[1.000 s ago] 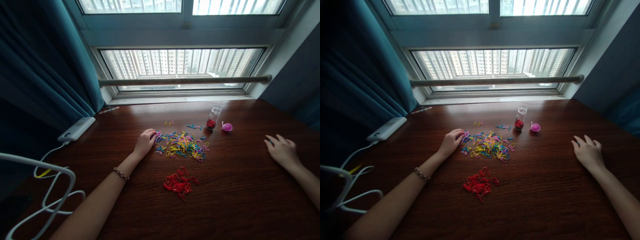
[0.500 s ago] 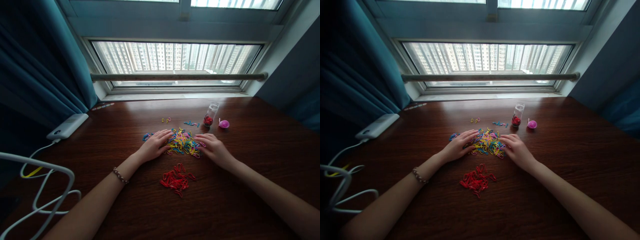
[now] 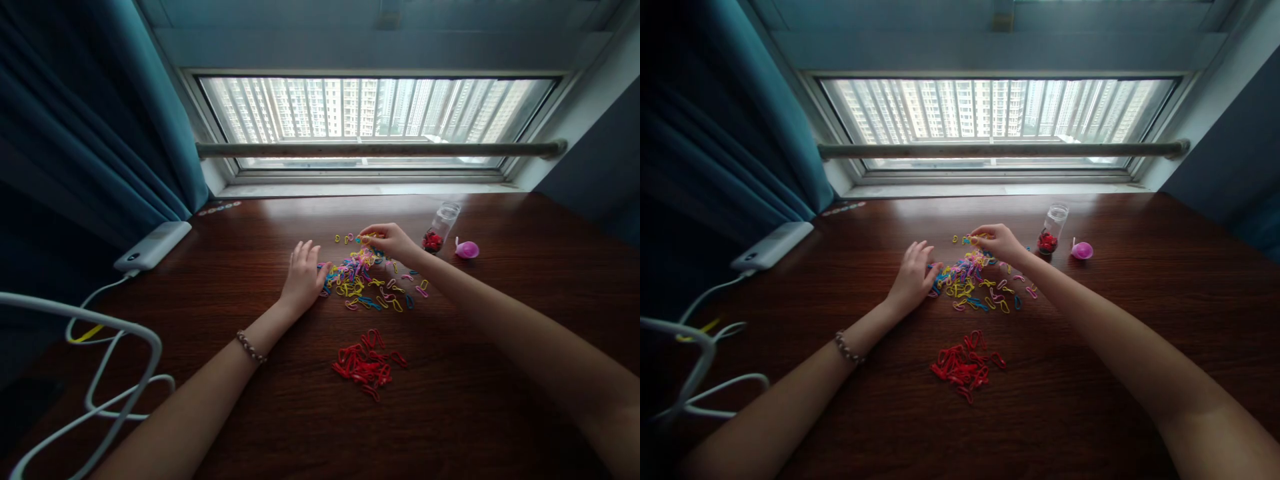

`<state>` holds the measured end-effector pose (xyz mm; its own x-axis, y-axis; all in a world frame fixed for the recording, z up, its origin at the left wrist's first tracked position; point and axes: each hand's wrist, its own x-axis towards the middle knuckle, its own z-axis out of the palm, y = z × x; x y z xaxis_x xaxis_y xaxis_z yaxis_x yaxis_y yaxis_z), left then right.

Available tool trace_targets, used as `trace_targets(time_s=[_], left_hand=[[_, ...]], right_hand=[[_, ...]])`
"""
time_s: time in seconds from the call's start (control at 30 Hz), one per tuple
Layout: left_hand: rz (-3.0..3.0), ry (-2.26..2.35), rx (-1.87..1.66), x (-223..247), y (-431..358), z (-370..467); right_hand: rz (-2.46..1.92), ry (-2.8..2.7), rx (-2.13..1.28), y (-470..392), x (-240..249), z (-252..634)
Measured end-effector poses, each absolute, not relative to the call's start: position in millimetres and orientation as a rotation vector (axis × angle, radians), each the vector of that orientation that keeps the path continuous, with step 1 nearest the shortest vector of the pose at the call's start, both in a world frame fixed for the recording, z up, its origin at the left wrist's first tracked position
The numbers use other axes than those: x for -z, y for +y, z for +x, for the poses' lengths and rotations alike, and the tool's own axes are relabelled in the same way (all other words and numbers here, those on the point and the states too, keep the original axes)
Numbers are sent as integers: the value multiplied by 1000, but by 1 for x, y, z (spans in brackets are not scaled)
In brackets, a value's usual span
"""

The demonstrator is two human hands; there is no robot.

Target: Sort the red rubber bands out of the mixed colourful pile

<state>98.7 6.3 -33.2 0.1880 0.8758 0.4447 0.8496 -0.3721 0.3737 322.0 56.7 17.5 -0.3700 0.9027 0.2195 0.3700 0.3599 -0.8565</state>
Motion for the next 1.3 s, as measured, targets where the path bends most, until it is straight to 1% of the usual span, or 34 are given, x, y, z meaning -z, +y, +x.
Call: trace_targets(time_s=[0.1,0.2,0.3,0.4,0.5,0.67,0.77,0.83,0.93,1.03,1.13,1.2,1.3], left_hand=[[2300,1832,-851,38,8,96],[2292,1712,-752,38,9,96],[2321,1544,-706,34,6,99],[2427,1328,-668,29,1,103],[2545,1197,-640,28,2,108],[2549,1367,-683,33,33,119],[2393,1489,-735,36,67,128],[2280,1469,-723,37,85,134],[2186,1202,-705,34,91,143],[1980,933,-699,26,70,146],[1838,779,-707,15,38,138],[1873,769,-720,8,20,127],[2112,790,-680,4,1,108]], right_hand=[[-1046,-1750,-1179,58,-30,322],[-999,-1654,-1282,58,-36,327],[-971,-1610,-1306,55,-38,336],[-992,-1638,-1208,46,-34,346],[-1085,-1783,-1004,34,-19,355],[-1268,-2106,-315,31,18,371],[-1435,-2231,-112,37,34,375],[-1488,-2277,-105,37,38,371],[-1371,-2362,-198,26,35,358],[-1155,-2452,-283,2,24,341],[-972,-2569,-269,-24,13,333],[-881,-2640,-245,-35,8,335],[-832,-2651,-247,-42,6,346]])
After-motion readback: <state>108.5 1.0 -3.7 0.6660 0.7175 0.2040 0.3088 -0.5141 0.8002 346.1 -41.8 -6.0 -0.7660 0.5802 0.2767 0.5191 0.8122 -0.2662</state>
